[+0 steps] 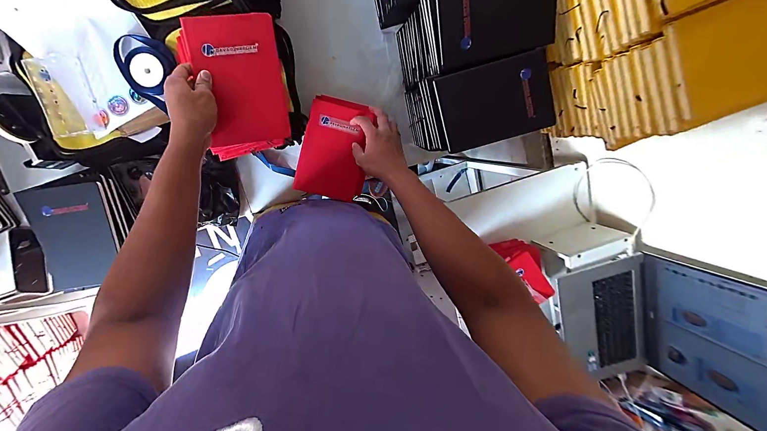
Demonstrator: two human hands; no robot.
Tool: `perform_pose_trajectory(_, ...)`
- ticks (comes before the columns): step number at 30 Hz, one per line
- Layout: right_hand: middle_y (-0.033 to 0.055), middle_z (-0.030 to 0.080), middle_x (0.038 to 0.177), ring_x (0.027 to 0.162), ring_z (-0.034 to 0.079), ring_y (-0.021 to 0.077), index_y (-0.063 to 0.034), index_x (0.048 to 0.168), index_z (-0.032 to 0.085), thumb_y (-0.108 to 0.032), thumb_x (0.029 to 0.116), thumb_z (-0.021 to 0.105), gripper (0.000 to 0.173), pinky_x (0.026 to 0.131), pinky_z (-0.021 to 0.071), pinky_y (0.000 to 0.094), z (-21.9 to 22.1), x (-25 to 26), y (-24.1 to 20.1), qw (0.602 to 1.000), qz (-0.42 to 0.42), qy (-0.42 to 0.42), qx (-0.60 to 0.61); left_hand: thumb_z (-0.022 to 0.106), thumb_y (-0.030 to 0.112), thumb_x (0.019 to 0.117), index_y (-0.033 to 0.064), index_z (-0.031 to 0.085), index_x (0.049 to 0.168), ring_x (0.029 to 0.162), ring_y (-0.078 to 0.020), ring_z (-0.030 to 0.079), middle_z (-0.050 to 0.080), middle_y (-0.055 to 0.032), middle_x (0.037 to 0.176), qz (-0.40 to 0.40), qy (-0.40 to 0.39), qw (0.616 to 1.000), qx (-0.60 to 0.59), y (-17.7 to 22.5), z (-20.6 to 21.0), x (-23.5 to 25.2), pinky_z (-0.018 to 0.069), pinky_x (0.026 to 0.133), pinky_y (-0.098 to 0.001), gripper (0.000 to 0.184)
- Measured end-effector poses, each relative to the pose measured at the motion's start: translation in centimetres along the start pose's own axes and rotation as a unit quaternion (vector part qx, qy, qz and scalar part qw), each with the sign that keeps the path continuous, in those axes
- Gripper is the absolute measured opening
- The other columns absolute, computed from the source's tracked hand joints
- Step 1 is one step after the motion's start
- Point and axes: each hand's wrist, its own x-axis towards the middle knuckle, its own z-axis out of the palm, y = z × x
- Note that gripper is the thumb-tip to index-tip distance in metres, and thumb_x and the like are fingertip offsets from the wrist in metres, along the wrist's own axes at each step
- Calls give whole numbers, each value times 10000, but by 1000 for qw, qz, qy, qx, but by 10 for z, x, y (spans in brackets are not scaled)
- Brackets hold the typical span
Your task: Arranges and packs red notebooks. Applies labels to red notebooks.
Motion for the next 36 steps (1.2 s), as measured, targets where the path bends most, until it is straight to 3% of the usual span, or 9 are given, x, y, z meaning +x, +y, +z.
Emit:
perform_pose_trajectory(6, 127, 419, 1599, 1509, 304, 405, -294, 1393, 614, -260, 868, 703, 534, 1197, 264, 637, -15, 44, -19, 988, -96, -83, -92, 501, 193, 1050, 31, 597, 1294, 943, -128, 691, 702, -106, 1068, -12, 50, 999, 13, -6, 0, -1, 566, 877, -346, 308)
perform_pose_trajectory(11, 138, 398, 1606, 1423, 455, 361, -273, 1399, 601, -177, 888, 693, 528, 1128, 433, 548, -18, 70, -40, 968, -158, -161, -112, 580, 269, 990, 69, 584, 1357, 1093, -205, 677, 703, -106, 1194, 4, 78, 990, 122, -14, -6, -2, 534, 974, -444, 418)
perform_pose_trajectory(13, 145, 392, 1609, 1378, 502, 360, -251, 1377, 618, -153, 889, 682, 501, 1091, 470, 532, -19, 76, -45, 962, -173, -176, -117, 610, 284, 958, 70, 531, 1431, 1210, -271, 607, 603, -161, 1357, 10, 73, 985, 156, -15, -14, -6, 497, 1025, -467, 525)
perform_pose_trajectory(16, 130, 428, 1578, 1334, 540, 348, -228, 1310, 643, -151, 895, 665, 423, 1052, 500, 523, -22, 79, -47, 953, -198, -184, -135, 618, 265, 954, 68, 545, 1428, 1241, -288, 587, 518, -203, 1445, 49, 70, 985, 150, -4, -19, -22, 512, 1012, -435, 518)
perform_pose_trajectory(20, 127, 472, 1525, 1258, 584, 351, -212, 1273, 660, -138, 872, 683, 409, 973, 542, 540, -21, 84, -48, 944, -221, -192, -150, 566, 196, 1002, 56, 599, 1360, 1172, -280, 641, 556, -195, 1411, 143, -3, 981, 128, 11, -13, -60, 571, 947, -443, 386)
perform_pose_trajectory(23, 132, 472, 1509, 1234, 593, 349, -200, 1237, 668, -132, 821, 719, 425, 958, 549, 534, -21, 91, -51, 938, -229, -203, -165, 518, 149, 1027, 20, 639, 1275, 989, -202, 719, 718, -129, 1152, 194, -93, 975, 55, 13, 10, -91, 608, 868, -416, 305)
perform_pose_trajectory(25, 142, 468, 1506, 1202, 602, 365, -196, 1222, 664, -140, 805, 733, 426, 932, 552, 545, -22, 95, -55, 933, -227, -217, -177, 529, 117, 1021, 2, 661, 1222, 917, -193, 723, 730, -121, 1061, 189, -172, 967, -13, 10, 33, -109, 620, 828, -414, 267)
perform_pose_trajectory(31, 151, 503, 1456, 1191, 572, 421, -140, 1095, 699, -192, 925, 676, 179, 909, 530, 618, -12, 110, -52, 927, -237, -229, -179, 563, 165, 1015, 67, 698, 1175, 907, -175, 733, 743, -71, 1116, 176, -346, 920, 47, -19, 97, -121, 616, 836, -416, 230)
perform_pose_trajectory(36, 126, 532, 1438, 1227, 549, 412, -104, 1085, 708, -223, 985, 584, 198, 888, 523, 623, -20, 105, -64, 921, -254, -218, -201, 558, 173, 1010, 66, 693, 1189, 932, -214, 723, 739, -87, 1093, 167, -360, 911, 114, -35, 116, -108, 593, 871, -469, 248)
